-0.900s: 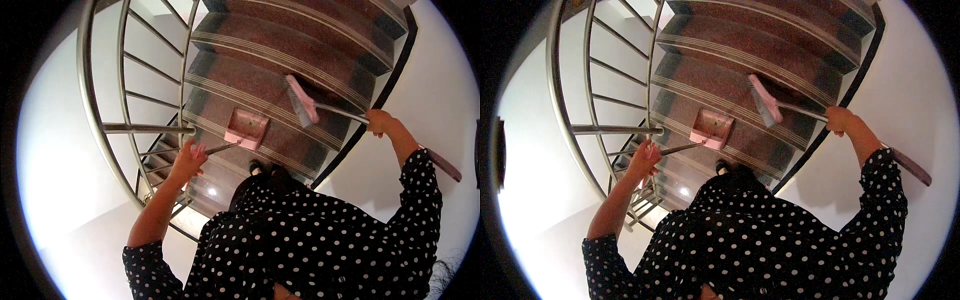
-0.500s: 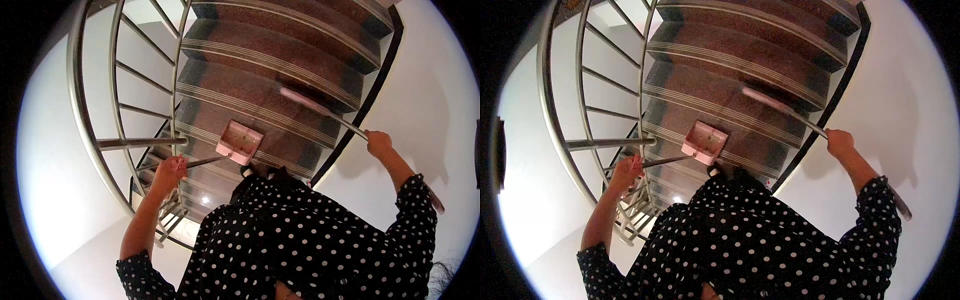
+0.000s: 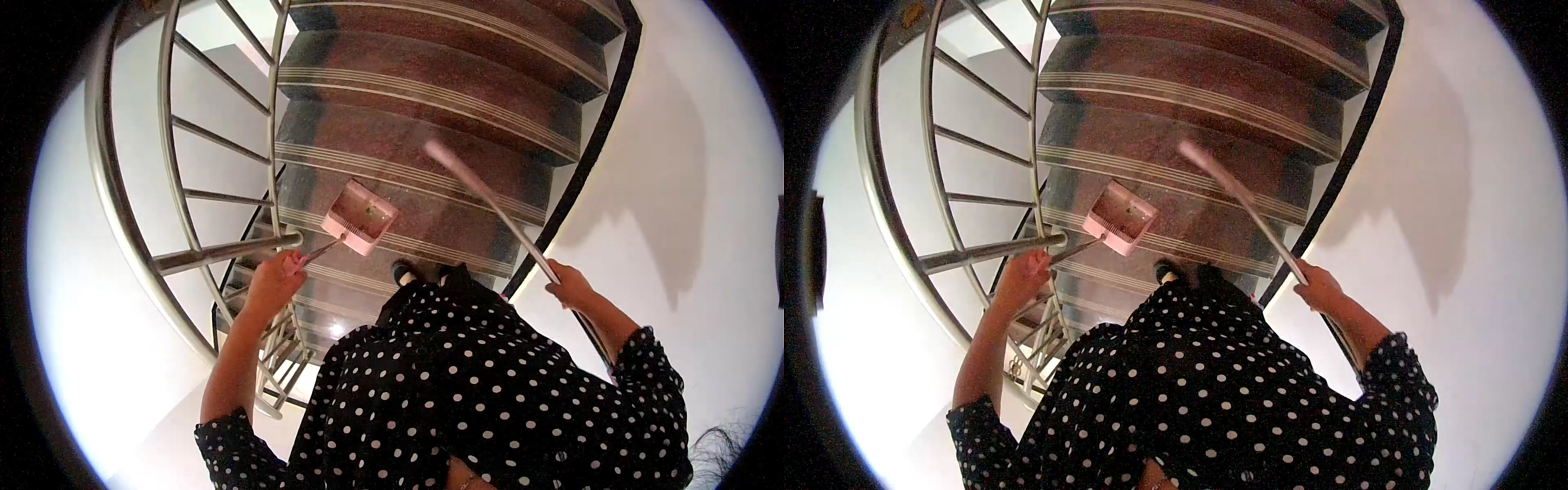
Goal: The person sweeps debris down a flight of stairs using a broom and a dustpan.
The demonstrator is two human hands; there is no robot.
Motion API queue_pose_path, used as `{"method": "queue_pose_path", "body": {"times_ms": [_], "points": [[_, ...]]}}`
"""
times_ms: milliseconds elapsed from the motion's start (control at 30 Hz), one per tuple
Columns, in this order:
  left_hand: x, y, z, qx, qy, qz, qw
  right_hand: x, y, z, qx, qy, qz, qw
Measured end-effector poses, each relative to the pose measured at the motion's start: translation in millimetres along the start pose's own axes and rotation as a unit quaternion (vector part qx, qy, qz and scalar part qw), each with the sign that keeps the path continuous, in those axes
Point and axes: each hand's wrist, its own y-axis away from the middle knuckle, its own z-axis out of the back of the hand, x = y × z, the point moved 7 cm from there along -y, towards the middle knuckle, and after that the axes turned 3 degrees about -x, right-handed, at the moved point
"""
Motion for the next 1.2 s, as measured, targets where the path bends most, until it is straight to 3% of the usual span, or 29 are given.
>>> {"method": "queue_pose_path", "body": {"times_ms": [33,67,200,267,300,400,467,533,600,667,733,800,833,900,967,1000,1033,1133,1200], "points": [[19,-9,-5,-0.008,0.025,-0.023,0.999,-7,8,2,-0.015,-0.040,-0.030,0.999],[27,-14,-6,-0.015,0.049,-0.046,0.998,-16,11,8,-0.052,0.006,-0.045,0.998],[21,-21,-1,0.020,0.008,-0.023,1.000,-45,-12,5,-0.094,0.043,-0.077,0.992],[37,-30,-7,0.008,-0.021,-0.153,0.988,-51,-50,-14,-0.122,0.040,-0.006,0.992],[36,-29,-7,0.000,-0.031,-0.194,0.980,-27,-45,-20,-0.054,-0.009,-0.051,0.997],[14,-21,2,-0.023,-0.049,-0.184,0.981,20,-34,-36,-0.015,-0.046,-0.003,0.999],[23,-25,0,-0.017,-0.003,0.008,1.000,29,-50,-54,-0.009,-0.026,0.043,0.999],[8,-30,-4,0.002,-0.196,-0.177,0.964,54,-53,-58,-0.006,-0.008,0.088,0.996],[8,-31,-2,-0.002,-0.110,-0.167,0.980,82,-42,-58,0.061,-0.062,0.094,0.992],[7,-32,-2,-0.009,-0.070,-0.178,0.982,90,-41,-61,0.062,-0.059,0.128,0.988],[16,-27,-4,0.016,-0.060,-0.131,0.989,96,-34,-60,0.066,-0.058,0.161,0.983],[22,-23,-8,0.039,-0.060,-0.111,0.991,81,-28,-36,-0.005,0.016,0.118,0.993],[22,-21,-7,0.022,-0.047,-0.127,0.991,71,-33,-30,-0.073,0.084,0.137,0.984],[23,-25,-5,0.008,-0.035,-0.138,0.990,65,-42,-22,-0.079,0.116,0.134,0.981],[9,-29,-7,-0.008,-0.112,-0.272,0.956,64,-52,-25,-0.078,0.137,0.129,0.979],[0,-27,-7,0.011,-0.057,-0.078,0.995,64,-57,-35,-0.066,0.142,0.132,0.979],[-11,-14,-6,0.001,-0.001,0.119,0.993,64,-63,-44,-0.058,0.130,0.147,0.979],[-2,-19,-10,-0.004,0.001,0.078,0.997,72,-64,-57,-0.017,0.103,0.160,0.982],[-1,-18,-8,0.003,0.000,0.092,0.996,69,-56,-60,0.059,-0.006,0.105,0.993]]}}
